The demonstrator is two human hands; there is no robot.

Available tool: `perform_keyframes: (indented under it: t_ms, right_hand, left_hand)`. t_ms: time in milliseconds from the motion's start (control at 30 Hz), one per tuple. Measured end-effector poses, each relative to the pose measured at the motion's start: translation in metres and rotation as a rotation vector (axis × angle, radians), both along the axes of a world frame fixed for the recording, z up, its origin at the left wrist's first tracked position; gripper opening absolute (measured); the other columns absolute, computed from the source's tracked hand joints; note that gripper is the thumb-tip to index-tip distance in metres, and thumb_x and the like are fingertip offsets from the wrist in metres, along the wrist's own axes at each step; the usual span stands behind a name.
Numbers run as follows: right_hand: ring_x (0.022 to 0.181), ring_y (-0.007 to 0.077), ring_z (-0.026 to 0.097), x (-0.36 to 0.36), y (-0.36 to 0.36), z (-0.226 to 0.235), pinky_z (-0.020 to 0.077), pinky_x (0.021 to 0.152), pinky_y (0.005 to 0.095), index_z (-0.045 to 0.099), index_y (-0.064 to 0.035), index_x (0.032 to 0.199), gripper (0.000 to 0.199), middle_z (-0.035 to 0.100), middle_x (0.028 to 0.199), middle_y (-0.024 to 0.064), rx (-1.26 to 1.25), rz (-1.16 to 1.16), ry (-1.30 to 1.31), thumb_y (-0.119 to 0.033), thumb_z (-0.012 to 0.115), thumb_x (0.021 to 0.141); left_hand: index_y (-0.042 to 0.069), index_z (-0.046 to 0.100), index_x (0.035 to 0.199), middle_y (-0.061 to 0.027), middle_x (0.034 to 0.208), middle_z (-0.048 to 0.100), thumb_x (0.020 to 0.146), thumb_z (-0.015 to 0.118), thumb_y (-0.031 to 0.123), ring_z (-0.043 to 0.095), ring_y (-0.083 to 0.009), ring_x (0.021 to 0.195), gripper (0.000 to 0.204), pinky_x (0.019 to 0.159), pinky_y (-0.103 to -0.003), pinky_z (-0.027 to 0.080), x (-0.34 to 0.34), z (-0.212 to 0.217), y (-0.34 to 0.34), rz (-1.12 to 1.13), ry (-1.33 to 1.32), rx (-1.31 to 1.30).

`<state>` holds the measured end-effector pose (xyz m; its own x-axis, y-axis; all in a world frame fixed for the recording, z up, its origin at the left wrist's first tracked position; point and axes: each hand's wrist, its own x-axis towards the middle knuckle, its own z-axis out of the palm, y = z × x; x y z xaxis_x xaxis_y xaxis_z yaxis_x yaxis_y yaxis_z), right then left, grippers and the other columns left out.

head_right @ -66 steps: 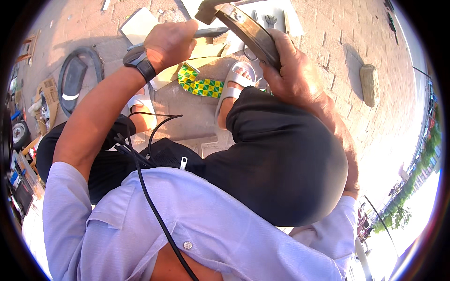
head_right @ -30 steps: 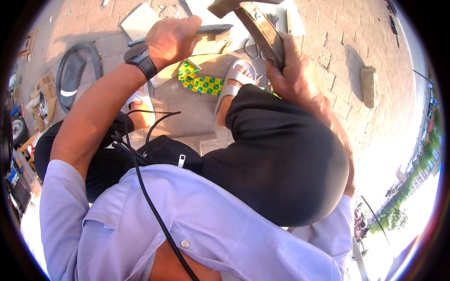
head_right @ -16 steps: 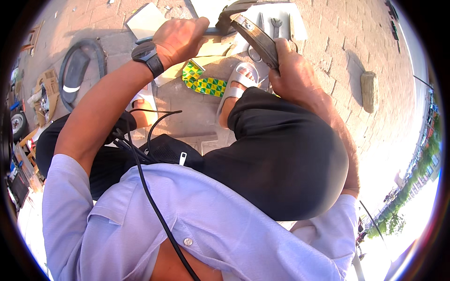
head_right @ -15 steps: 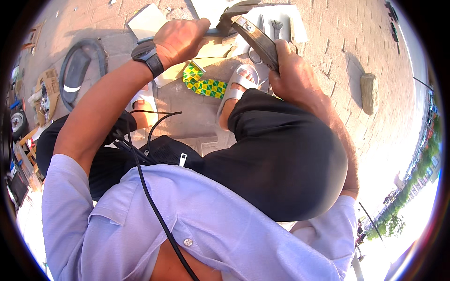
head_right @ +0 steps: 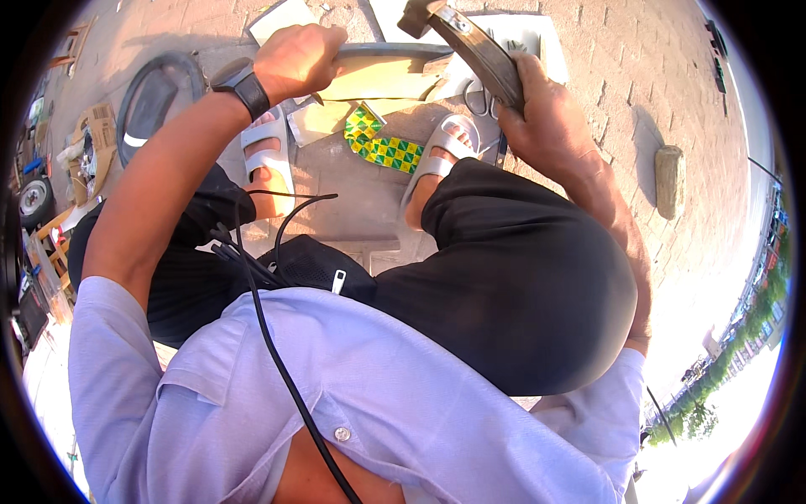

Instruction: The person sits on the ground and assembles a rectangular frame by attaching a metal strip to a flat board using a hammer and nails. They repeatedly hammer the nails, adjust the frame, and use pliers to manipulate the metal strip.

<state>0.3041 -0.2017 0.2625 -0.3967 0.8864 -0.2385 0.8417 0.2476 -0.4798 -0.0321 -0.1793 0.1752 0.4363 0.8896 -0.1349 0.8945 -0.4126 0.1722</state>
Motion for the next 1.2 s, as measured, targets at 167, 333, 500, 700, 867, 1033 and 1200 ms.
perform_keyframes:
  t_ms: [167, 333, 500, 700, 867, 1033, 1200]
  right_hand:
    - [0.093, 0.0507, 0.068, -0.021, -0.002, -0.012, 0.0542, 0.081, 0.0548, 0.049, -0.0032, 0.133, 0.047, 0.07, 0.094, 0.0291, 0.097, 0.186, -0.085, -0.011, 0.066, 0.09]
    - [0.097, 0.0528, 0.066, -0.031, 0.009, 0.004, 0.053, 0.08, 0.0535, 0.046, -0.003, 0.137, 0.053, 0.069, 0.097, 0.0309, 0.015, 0.117, 0.122, -0.009, 0.069, 0.089]
    - [0.092, 0.0499, 0.068, -0.038, 0.003, -0.008, 0.0541, 0.079, 0.055, 0.05, -0.0033, 0.128, 0.041, 0.069, 0.092, 0.0277, 0.095, 0.2, 0.031, -0.009, 0.064, 0.089]
    - [0.092, 0.0496, 0.067, -0.028, 0.002, -0.01, 0.0539, 0.079, 0.0552, 0.049, -0.003, 0.125, 0.04, 0.069, 0.093, 0.0281, 0.096, 0.212, -0.081, -0.008, 0.064, 0.089]
    - [0.094, 0.0504, 0.067, -0.024, 0.004, -0.01, 0.0536, 0.081, 0.0566, 0.049, -0.002, 0.13, 0.045, 0.069, 0.096, 0.0293, 0.062, 0.133, -0.006, -0.008, 0.063, 0.087]
    - [0.092, 0.0515, 0.067, -0.023, 0.004, -0.019, 0.0526, 0.082, 0.0582, 0.049, -0.0011, 0.124, 0.039, 0.07, 0.095, 0.0292, 0.07, 0.119, -0.104, -0.009, 0.062, 0.088]
    - [0.092, 0.0515, 0.067, -0.032, 0.017, -0.035, 0.0523, 0.081, 0.0584, 0.047, -0.0008, 0.119, 0.036, 0.069, 0.094, 0.0298, 0.067, 0.097, -0.083, -0.009, 0.062, 0.088]
  left_hand:
    - [0.005, 0.07, 0.096, -0.0222, 0.088, 0.073, 0.087, 0.073, 0.023, 0.072, -0.0417, 0.085, 0.021, 0.076, -0.05, 0.056, -0.001, -0.005, -0.003, 0.001, -0.05, 0.051]
    - [0.004, 0.068, 0.097, -0.022, 0.084, 0.072, 0.085, 0.068, 0.016, 0.071, -0.0417, 0.083, 0.017, 0.074, -0.051, 0.056, -0.002, -0.006, 0.002, 0.01, -0.05, 0.039]
    - [0.004, 0.067, 0.097, -0.0219, 0.086, 0.072, 0.085, 0.068, 0.015, 0.072, -0.0412, 0.084, 0.016, 0.073, -0.051, 0.056, -0.001, -0.008, 0.0, 0.042, -0.047, 0.05]
    - [0.004, 0.066, 0.096, -0.0224, 0.086, 0.072, 0.085, 0.068, 0.016, 0.071, -0.0422, 0.084, 0.016, 0.073, -0.051, 0.056, 0.002, -0.006, 0.003, 0.02, 0.006, 0.053]
    - [0.004, 0.066, 0.098, -0.0219, 0.088, 0.073, 0.087, 0.071, 0.022, 0.071, -0.0419, 0.086, 0.021, 0.074, -0.051, 0.056, -0.005, -0.009, 0.007, 0.039, 0.02, 0.044]
    - [0.004, 0.066, 0.103, -0.0212, 0.089, 0.073, 0.085, 0.074, 0.02, 0.072, -0.0406, 0.089, 0.025, 0.075, -0.05, 0.056, -0.007, -0.017, 0.023, -0.022, -0.018, 0.055]
    - [0.005, 0.068, 0.114, -0.0216, 0.095, 0.074, 0.086, 0.075, 0.02, 0.072, -0.0403, 0.095, 0.032, 0.083, -0.049, 0.057, -0.016, -0.028, 0.043, 0.001, 0.007, 0.017]
